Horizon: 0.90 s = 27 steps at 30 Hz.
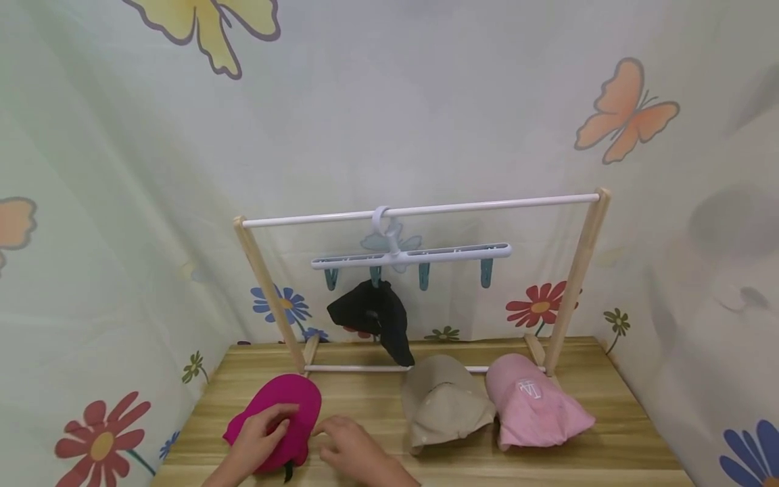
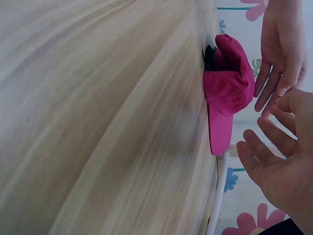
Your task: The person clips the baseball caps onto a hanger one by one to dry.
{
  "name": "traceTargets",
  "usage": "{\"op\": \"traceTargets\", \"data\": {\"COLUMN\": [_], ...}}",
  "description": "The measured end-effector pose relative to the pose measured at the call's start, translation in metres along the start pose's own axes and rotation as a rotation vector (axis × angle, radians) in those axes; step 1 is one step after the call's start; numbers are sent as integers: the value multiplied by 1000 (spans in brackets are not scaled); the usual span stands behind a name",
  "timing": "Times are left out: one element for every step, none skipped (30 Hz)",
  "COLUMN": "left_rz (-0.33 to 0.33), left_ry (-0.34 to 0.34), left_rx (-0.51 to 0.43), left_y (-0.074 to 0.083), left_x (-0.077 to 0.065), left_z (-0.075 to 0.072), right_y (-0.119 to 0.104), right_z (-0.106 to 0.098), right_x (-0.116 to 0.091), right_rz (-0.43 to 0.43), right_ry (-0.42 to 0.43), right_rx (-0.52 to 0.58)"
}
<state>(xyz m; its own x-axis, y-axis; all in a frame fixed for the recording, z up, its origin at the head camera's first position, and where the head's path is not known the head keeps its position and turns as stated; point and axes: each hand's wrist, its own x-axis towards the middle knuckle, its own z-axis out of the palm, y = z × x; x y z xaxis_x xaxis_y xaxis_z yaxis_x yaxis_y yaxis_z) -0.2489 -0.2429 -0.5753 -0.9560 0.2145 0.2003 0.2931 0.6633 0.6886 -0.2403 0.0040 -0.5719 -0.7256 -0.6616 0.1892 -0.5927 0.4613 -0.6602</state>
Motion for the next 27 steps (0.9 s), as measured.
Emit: {"op": "traceTargets", "data": {"left_rz": [-4,-8,-14,-15,-19,-20,-21,-15,-16,-15,-15,-11,-9,-1,3,13,26,42,60,84,106,133,165,205,243,277,310], "left_ry": [9,18,27,37,45,51,55,59,59,60,59,57,55,54,49,43,37,29,19,7,-6,-17,-27,-33,-38,-41,-40], "left_rx": [9,21,30,43,55,63,70,81,86,91,89,92,96,102,108,119,135,145,152,164,184,203,229,255,295,338,375], "left_y": [-1,-1,-1,-2,-2,-3,-5,-6,-7,-8,-9,-10,-11,-12,-13,-15,-17,-19,-22,-24,-27,-29,-32,-34,-37,-40,-42], "left_x": [-1,-1,-2,-2,-3,-4,-4,-5,-6,-7,-8,-9,-10,-11,-12,-14,-15,-16,-18,-19,-20,-22,-23,-25,-26,-27,-28], "left_z": [-1,-3,-4,-4,-5,-6,-7,-8,-8,-9,-10,-11,-12,-13,-13,-14,-15,-16,-18,-19,-21,-22,-24,-26,-27,-28,-29], "right_y": [-1,-1,-2,-2,-3,-4,-4,-5,-6,-7,-8,-9,-10,-11,-11,-12,-12,-13,-14,-16,-17,-19,-21,-23,-25,-26,-28], "right_z": [1,2,4,5,6,7,8,8,9,10,10,11,11,11,12,12,13,14,14,14,15,15,15,15,15,16,16], "right_x": [0,1,2,2,3,3,4,5,6,6,7,8,9,10,11,12,13,14,15,16,17,17,18,19,19,20,20], "right_rz": [0,-4,-8,-17,-24,-29,-32,-33,-32,-32,-25,-23,-17,-16,-14,-5,1,8,15,11,17,23,24,29,29,30,39], "right_ry": [3,7,11,19,24,28,30,31,32,34,33,37,40,46,54,58,66,72,74,77,73,67,60,50,42,33,22], "right_rx": [-3,-3,-3,-12,-20,-26,-27,-31,-32,-31,-24,-23,-23,-24,-24,-16,-18,-20,-17,-22,-21,-24,-38,-45,-58,-70,-78]}}
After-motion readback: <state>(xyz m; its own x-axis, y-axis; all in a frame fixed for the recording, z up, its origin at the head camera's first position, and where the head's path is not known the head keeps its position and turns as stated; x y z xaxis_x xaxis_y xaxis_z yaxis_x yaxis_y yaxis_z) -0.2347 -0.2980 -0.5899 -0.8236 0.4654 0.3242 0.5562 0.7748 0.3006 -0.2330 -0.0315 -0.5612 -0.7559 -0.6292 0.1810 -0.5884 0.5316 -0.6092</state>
